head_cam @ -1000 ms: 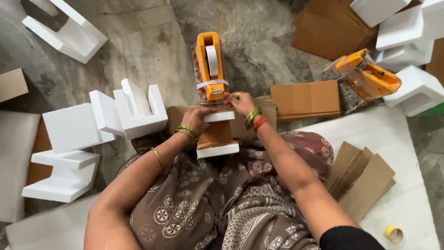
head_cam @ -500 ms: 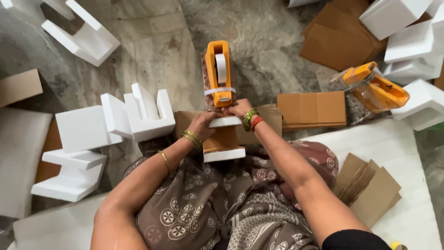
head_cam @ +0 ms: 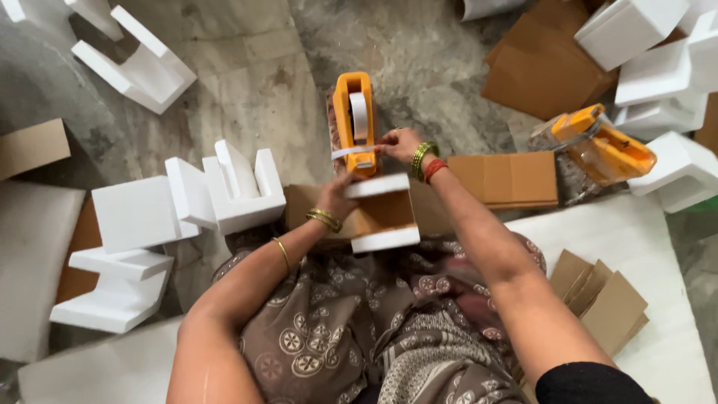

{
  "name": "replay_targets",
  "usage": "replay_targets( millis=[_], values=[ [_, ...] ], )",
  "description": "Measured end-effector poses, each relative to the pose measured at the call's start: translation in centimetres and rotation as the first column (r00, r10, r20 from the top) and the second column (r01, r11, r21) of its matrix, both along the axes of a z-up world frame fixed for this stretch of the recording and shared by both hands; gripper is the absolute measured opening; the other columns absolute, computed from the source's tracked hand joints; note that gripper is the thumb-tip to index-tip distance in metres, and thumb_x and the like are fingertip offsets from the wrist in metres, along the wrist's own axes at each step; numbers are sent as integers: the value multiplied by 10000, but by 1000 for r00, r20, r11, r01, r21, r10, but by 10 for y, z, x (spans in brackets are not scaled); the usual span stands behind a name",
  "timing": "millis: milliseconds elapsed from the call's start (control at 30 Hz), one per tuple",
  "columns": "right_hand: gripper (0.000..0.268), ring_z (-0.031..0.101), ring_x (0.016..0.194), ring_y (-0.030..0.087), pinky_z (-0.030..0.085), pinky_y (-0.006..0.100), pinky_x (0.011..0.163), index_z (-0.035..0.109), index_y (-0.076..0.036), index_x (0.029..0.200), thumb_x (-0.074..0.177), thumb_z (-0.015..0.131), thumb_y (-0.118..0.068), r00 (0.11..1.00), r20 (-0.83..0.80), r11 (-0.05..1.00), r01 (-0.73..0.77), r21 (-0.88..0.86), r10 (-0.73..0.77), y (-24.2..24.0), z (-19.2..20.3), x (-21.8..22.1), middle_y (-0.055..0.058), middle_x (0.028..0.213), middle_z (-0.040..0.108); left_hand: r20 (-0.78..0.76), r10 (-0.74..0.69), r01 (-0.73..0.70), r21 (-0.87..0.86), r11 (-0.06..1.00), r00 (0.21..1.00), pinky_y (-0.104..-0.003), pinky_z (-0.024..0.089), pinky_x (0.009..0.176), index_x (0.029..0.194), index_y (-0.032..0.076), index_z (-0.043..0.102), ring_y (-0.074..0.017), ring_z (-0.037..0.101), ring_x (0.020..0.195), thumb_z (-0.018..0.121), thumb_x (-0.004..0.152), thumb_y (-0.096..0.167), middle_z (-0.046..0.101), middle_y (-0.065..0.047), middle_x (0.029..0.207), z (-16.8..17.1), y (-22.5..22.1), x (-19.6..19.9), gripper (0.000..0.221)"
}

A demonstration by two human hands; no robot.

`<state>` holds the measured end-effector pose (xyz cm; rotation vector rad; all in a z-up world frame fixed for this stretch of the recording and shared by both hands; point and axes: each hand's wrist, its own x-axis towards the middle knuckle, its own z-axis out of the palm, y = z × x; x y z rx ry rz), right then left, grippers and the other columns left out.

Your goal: The person constructs small cardboard boxes by hand and inserts white foam protective packaging into them, occasionally using a tape dispenser to secure the components.

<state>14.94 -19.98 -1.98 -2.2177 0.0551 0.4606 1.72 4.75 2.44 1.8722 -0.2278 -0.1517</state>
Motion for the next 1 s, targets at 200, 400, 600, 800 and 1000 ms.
replay_targets(
  millis=[200, 400, 600, 800, 1000],
  values=[
    [413, 717, 724, 160, 546, 330, 676, 805, -59, 965, 835, 834, -450, 986, -108, 945, -157, -288, 131, 31, 17, 15, 108, 842, 761, 105, -173, 156, 152, 976, 979, -404, 586, 827, 1108, 105, 705, -329, 730, 952, 802, 662, -6, 757, -144, 1018, -5, -15, 3, 470],
    [450, 609, 621, 170, 475, 323, 570, 709, 0, 843, 867, 850, -427, 935, -335, 992, 122, 2, -115, 46, -14, -1, 106, 736, 693, -60, -153, 157, 78, 985, 986, -362, 600, 836, 1125, 125, 720, -250, 753, 947, 827, 685, 24, 769, -114, 1025, -11, -6, 8, 464],
    [188, 672, 720, 94, 558, 269, 644, 752, -22, 931, 877, 794, -197, 951, -199, 892, 294, 344, -237, 52, 42, -98, 61, 865, 766, -180, -170, 170, -14, 985, 969, -308, 604, 872, 1173, 156, 736, -159, 746, 960, 903, 676, 98, 785, -64, 1075, -48, -7, 6, 527],
    [245, 729, 831, 128, 603, 269, 761, 701, 10, 1053, 917, 764, -184, 944, -292, 739, 306, 600, -155, 35, 103, -158, 72, 939, 767, -153, -179, 190, 58, 980, 972, -320, 605, 820, 1144, 128, 765, -158, 758, 889, 918, 713, 169, 796, -78, 1000, -34, -8, -1, 459],
    [299, 740, 808, 125, 630, 290, 753, 661, 9, 1116, 897, 768, -164, 867, -496, 646, 411, 643, -58, 40, 81, -191, 70, 973, 750, -196, -110, 122, 46, 992, 974, -306, 608, 815, 1148, 142, 765, -138, 765, 882, 873, 700, 147, 800, -88, 1002, -26, -14, -3, 461]
  ],
)
